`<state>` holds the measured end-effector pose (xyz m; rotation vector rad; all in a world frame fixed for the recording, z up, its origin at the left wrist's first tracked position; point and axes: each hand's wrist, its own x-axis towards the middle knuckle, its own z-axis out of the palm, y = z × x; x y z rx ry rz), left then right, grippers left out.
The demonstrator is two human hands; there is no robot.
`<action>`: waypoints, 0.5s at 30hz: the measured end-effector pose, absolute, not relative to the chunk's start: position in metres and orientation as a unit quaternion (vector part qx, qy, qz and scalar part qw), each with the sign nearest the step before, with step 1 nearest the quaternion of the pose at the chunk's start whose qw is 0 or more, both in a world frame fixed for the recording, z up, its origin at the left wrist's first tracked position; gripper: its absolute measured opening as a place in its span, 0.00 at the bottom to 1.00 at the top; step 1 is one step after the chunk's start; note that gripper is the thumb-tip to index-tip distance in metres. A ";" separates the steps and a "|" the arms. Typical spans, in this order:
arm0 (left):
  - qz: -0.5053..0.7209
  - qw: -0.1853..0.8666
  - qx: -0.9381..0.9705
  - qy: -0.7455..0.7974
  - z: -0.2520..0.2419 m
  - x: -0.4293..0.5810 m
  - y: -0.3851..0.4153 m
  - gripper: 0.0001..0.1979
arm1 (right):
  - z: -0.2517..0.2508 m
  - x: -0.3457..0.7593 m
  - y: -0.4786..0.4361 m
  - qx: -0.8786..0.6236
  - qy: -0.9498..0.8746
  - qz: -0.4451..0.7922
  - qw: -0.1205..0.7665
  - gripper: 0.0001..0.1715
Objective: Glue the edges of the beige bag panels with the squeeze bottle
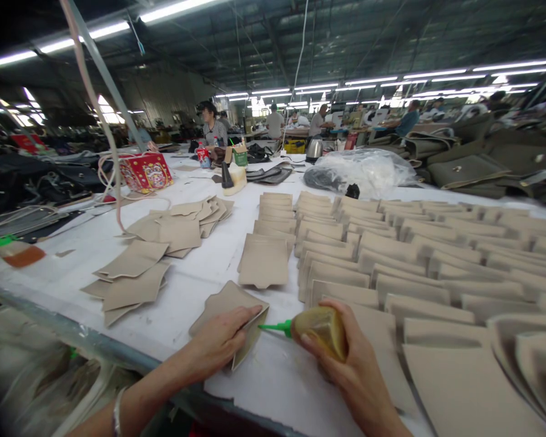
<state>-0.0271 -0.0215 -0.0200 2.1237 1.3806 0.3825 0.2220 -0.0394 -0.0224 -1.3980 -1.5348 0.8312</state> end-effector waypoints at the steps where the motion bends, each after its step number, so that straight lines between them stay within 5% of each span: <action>1: 0.144 0.285 0.795 0.516 -0.020 -0.027 -0.022 0.29 | -0.022 0.223 -0.037 -0.564 -0.617 0.325 0.443 0.28; 6: 0.151 0.292 0.793 0.514 -0.020 -0.027 -0.022 0.28 | -0.023 0.223 -0.033 -0.563 -0.636 0.268 0.454 0.28; 11: 0.164 0.306 0.774 0.529 -0.016 -0.026 -0.024 0.27 | -0.017 0.214 -0.056 -0.535 -0.589 0.436 0.421 0.30; 15: 0.197 0.285 0.739 0.578 -0.014 -0.037 -0.029 0.21 | -0.007 0.214 -0.069 -0.512 -0.465 0.542 0.478 0.31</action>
